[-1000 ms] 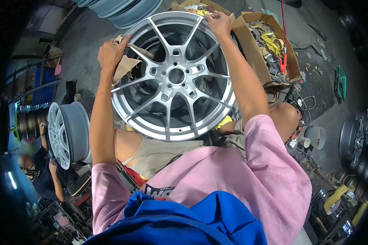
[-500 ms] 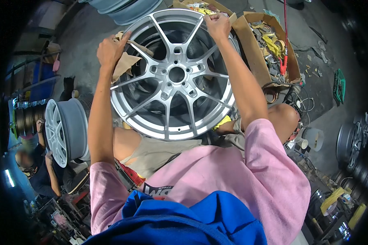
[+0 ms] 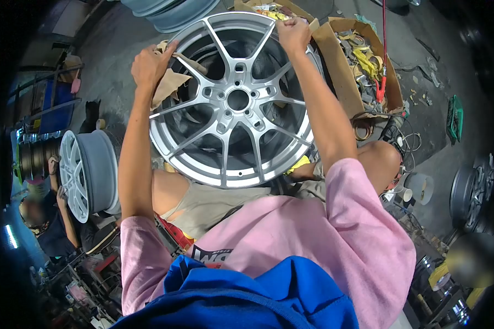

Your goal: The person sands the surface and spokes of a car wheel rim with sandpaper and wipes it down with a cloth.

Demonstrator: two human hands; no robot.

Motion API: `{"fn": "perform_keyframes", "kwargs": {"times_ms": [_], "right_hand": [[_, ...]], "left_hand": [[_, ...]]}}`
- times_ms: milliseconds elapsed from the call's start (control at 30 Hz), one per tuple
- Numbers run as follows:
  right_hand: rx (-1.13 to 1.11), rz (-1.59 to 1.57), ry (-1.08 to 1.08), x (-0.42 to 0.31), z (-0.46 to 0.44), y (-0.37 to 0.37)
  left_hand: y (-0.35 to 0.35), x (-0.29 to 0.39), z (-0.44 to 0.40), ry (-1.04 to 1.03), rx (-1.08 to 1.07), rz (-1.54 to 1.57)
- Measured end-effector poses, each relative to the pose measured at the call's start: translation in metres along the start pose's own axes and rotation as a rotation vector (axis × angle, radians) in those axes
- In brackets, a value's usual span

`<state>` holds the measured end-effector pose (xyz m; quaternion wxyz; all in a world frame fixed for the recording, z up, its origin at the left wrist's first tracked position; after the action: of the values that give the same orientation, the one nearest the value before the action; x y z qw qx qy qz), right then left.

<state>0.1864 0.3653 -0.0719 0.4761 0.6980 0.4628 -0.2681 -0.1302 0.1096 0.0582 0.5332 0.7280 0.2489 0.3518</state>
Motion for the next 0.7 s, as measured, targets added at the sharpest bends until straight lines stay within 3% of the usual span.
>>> {"fn": "perform_keyframes", "kwargs": {"times_ms": [600, 700], "right_hand": [[0.087, 0.032, 0.056, -0.010, 0.009, -0.002], [0.053, -0.051, -0.012, -0.013, 0.020, 0.001]], "left_hand": [[0.001, 0.000, 0.000, 0.025, -0.064, -0.029], [-0.004, -0.001, 0.003, 0.009, -0.105, -0.034]]}}
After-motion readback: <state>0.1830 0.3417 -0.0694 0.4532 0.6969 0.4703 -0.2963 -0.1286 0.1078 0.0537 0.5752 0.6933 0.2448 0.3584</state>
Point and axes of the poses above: each hand's wrist, its own z-axis away from the middle knuckle, its own y-axis out of the back of the hand, x = y × z, the point moved 6 cm from there along -z, towards the middle knuckle, and after that the axes turned 9 degrees about y, right-handed, at the moved point
